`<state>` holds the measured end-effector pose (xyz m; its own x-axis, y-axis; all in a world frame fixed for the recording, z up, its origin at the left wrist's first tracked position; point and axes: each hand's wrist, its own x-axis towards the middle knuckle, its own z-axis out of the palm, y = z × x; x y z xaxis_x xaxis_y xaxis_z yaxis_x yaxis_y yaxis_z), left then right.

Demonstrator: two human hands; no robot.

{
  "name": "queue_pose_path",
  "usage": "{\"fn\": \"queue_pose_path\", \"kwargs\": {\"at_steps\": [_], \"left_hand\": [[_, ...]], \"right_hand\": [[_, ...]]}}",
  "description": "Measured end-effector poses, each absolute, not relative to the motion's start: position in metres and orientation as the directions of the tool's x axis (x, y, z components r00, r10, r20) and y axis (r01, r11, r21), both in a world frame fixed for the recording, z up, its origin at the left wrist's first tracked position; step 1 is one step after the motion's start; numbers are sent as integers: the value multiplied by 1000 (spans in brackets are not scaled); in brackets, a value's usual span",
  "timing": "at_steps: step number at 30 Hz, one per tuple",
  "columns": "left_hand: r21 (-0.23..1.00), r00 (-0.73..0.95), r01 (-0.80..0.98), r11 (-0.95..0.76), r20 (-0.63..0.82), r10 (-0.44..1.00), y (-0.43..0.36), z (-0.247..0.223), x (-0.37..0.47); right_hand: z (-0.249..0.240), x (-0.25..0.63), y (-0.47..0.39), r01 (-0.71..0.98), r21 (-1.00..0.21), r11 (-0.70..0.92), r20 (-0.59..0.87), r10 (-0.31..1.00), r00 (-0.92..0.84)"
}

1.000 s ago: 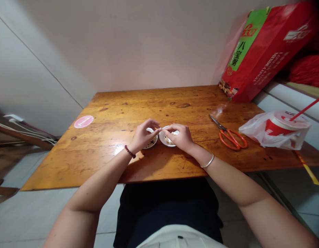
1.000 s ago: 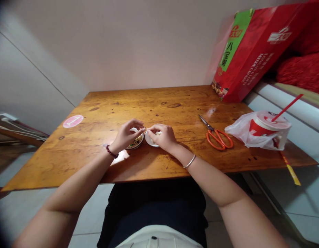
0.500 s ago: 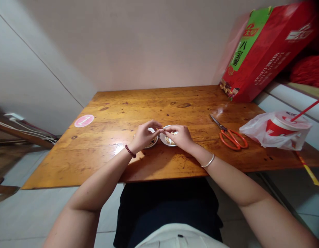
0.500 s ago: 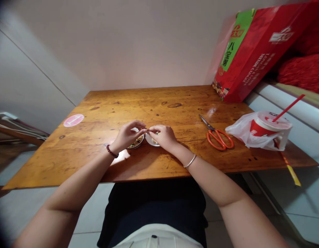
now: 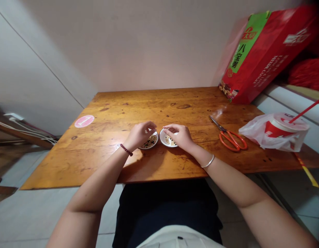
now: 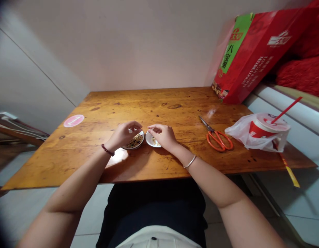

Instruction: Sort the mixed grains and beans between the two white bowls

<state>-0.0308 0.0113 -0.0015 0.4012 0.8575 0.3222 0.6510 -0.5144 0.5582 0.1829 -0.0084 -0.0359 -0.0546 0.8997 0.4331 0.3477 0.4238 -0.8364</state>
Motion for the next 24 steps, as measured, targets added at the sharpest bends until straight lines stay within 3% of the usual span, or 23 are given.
{"fn": "queue_pose_path", "kwargs": {"at_steps": [4, 8, 13, 24], "left_hand": [[305, 438, 822, -481, 201, 876, 10, 1, -39], [167, 454, 866, -471, 128, 882, 6, 2, -39], [132, 444, 878, -460, 136, 886, 5, 1, -36], [39, 365, 930, -364, -4, 931, -4, 19, -27]], "right_hand": [[-35, 183, -7, 347, -844, 410, 426, 904, -30], [-38, 183, -5, 286, -877, 387, 394, 918, -33], [-40, 184, -4, 308, -870, 384, 394, 919, -33], [-37, 183, -8, 354, -856, 376, 371, 925, -85]]}}
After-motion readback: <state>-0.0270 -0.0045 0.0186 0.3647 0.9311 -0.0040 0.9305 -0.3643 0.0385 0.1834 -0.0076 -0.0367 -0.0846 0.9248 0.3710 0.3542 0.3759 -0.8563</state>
